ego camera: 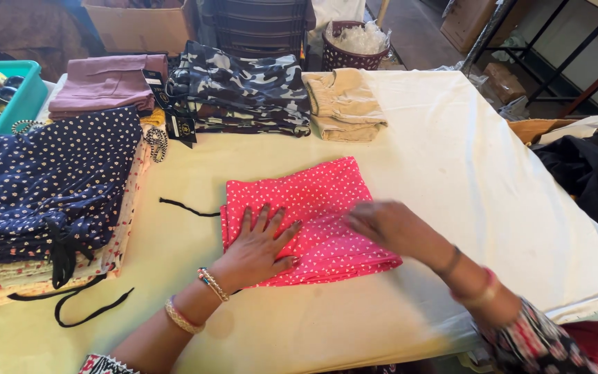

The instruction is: The person folds a pink patterned garment on a white table. They smooth the fabric, fold it into a compact rectangle, and place it on a stack of other folded clothes.

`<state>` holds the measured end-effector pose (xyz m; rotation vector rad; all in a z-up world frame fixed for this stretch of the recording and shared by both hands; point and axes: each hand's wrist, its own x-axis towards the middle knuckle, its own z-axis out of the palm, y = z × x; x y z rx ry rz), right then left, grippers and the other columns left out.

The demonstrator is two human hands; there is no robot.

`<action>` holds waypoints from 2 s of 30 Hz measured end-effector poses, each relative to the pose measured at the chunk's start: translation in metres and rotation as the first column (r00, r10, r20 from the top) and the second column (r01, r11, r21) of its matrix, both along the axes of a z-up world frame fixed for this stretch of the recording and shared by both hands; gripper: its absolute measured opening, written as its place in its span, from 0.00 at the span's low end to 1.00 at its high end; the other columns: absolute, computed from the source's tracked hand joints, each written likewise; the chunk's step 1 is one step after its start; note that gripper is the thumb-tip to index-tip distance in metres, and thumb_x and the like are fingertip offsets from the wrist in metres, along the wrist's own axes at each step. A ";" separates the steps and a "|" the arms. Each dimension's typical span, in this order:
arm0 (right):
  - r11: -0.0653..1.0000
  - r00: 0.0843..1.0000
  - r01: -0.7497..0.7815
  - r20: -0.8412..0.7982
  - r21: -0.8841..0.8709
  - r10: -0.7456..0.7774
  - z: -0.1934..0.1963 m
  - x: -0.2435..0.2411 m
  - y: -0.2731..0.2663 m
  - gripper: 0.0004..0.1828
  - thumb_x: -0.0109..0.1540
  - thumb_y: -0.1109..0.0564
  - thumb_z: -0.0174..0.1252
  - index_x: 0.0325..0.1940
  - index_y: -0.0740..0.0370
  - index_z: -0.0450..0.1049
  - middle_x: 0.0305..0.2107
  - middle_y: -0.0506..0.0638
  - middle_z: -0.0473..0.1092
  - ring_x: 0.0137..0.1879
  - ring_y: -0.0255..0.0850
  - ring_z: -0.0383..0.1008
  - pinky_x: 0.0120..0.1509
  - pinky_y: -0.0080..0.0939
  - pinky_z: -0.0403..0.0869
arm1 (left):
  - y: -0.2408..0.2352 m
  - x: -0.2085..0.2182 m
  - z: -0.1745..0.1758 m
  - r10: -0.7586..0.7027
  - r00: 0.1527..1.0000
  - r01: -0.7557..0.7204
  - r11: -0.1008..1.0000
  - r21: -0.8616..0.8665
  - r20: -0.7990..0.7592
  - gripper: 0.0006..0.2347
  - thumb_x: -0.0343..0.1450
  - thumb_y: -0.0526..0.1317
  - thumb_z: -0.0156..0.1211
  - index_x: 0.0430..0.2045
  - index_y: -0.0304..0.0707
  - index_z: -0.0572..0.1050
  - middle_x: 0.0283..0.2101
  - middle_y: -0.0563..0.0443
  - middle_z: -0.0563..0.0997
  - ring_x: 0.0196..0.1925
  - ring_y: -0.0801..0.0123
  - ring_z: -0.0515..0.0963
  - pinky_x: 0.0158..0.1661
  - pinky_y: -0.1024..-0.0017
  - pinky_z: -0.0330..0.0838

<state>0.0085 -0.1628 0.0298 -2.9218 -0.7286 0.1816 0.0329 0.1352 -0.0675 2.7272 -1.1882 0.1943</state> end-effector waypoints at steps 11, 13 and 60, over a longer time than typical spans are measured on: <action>0.951 0.968 -0.243 0.108 0.191 0.226 -0.106 0.118 0.005 0.39 0.70 0.38 0.43 0.78 0.62 0.49 0.75 0.60 0.47 0.80 0.52 0.44 0.81 0.50 0.46 | 0.000 -0.007 -0.002 0.025 0.997 -0.024 1.000 -0.011 0.073 0.32 0.72 0.63 0.44 0.68 0.44 0.59 0.70 0.30 0.57 0.72 0.30 0.52 0.65 0.30 0.35; 0.963 0.981 -0.171 0.125 0.208 0.147 -0.107 0.127 -0.008 0.39 0.70 0.38 0.43 0.78 0.63 0.49 0.75 0.61 0.48 0.80 0.52 0.44 0.80 0.51 0.46 | 0.001 -0.006 -0.007 0.015 0.994 -0.014 1.000 -0.016 0.106 0.33 0.72 0.63 0.44 0.68 0.44 0.59 0.70 0.29 0.57 0.72 0.30 0.52 0.65 0.30 0.36; 0.978 0.905 -0.195 0.398 0.072 0.152 -0.114 0.062 0.019 0.47 0.65 0.30 0.43 0.75 0.68 0.50 0.70 0.64 0.52 0.77 0.57 0.48 0.78 0.56 0.45 | 0.036 -0.039 0.000 0.272 0.959 -0.280 0.953 -0.120 -0.081 0.37 0.71 0.62 0.53 0.70 0.34 0.55 0.74 0.31 0.50 0.77 0.33 0.42 0.66 0.31 0.37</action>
